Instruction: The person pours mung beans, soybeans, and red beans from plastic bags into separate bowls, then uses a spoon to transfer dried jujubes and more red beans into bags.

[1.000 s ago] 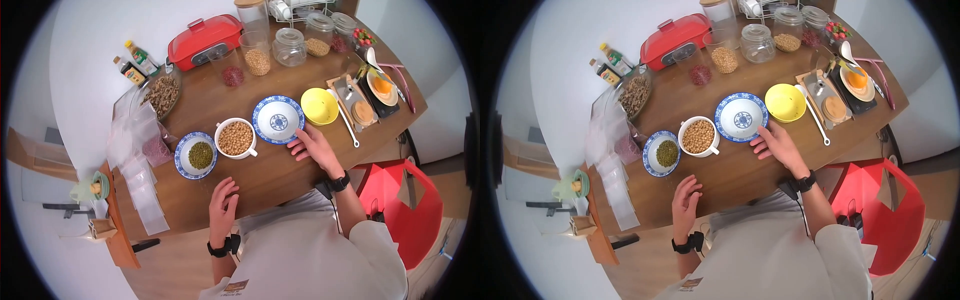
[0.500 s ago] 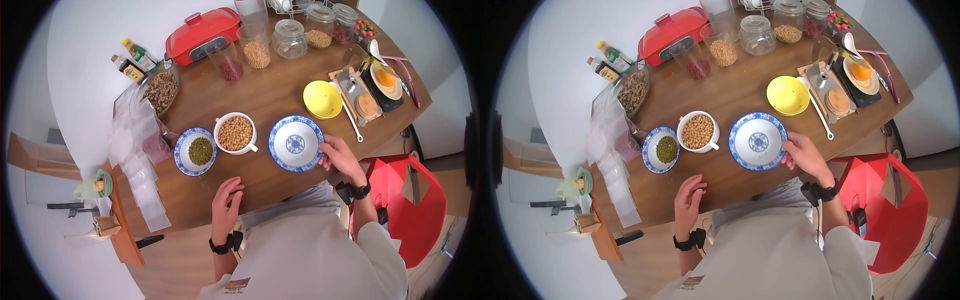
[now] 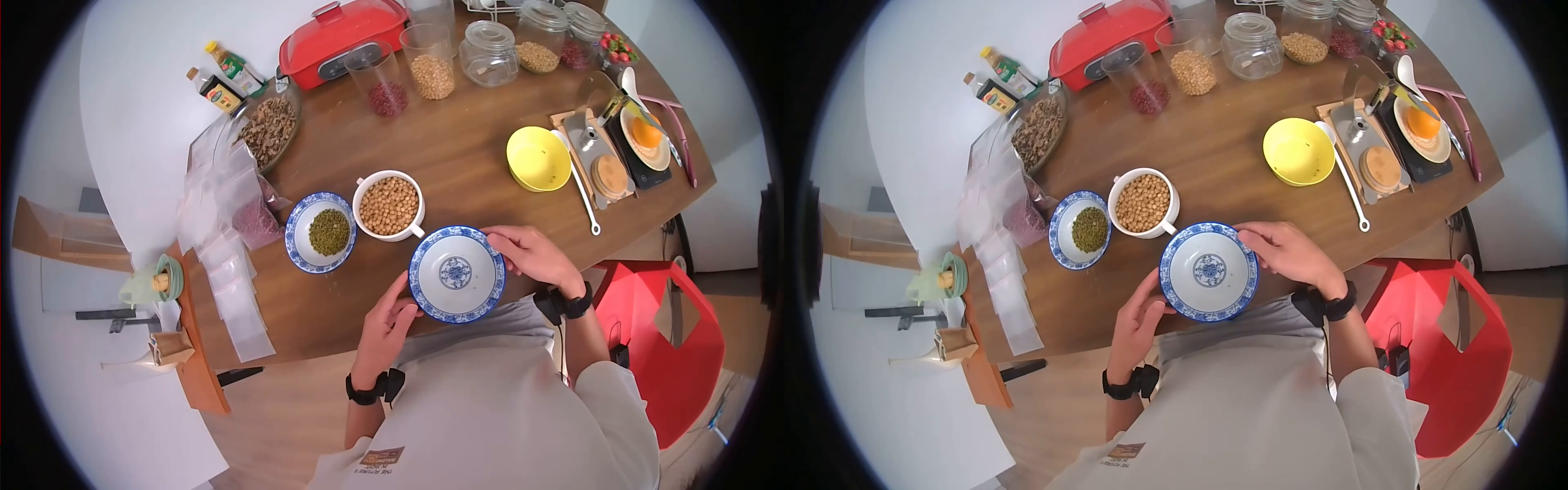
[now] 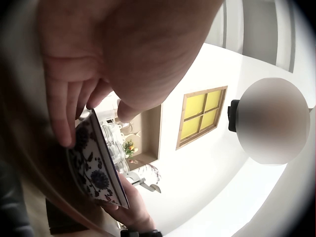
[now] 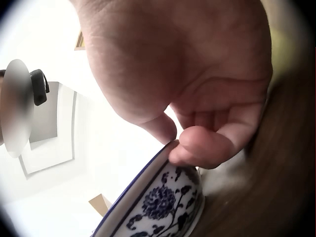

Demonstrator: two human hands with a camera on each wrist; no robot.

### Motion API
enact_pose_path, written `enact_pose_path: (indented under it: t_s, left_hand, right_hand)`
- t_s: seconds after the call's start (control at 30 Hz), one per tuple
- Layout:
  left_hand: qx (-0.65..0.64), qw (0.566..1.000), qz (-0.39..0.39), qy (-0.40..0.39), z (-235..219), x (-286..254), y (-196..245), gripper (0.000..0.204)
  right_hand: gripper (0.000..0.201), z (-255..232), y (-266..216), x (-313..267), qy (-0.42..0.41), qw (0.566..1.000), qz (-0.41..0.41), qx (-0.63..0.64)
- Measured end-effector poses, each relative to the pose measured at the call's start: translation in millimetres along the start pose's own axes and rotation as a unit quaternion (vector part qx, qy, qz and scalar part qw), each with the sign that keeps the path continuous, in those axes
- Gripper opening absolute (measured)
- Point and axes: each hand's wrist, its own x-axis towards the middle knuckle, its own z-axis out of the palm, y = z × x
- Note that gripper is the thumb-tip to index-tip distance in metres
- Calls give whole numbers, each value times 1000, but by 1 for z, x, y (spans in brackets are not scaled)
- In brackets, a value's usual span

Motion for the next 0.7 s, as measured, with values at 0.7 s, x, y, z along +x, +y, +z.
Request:
enact_pose_path:
  t_s: [0.7]
  left_hand:
    - [-100, 993, -53, -18, 8, -28, 9, 72]
  right_hand:
    - [26, 19, 9, 7, 94, 993, -39, 52]
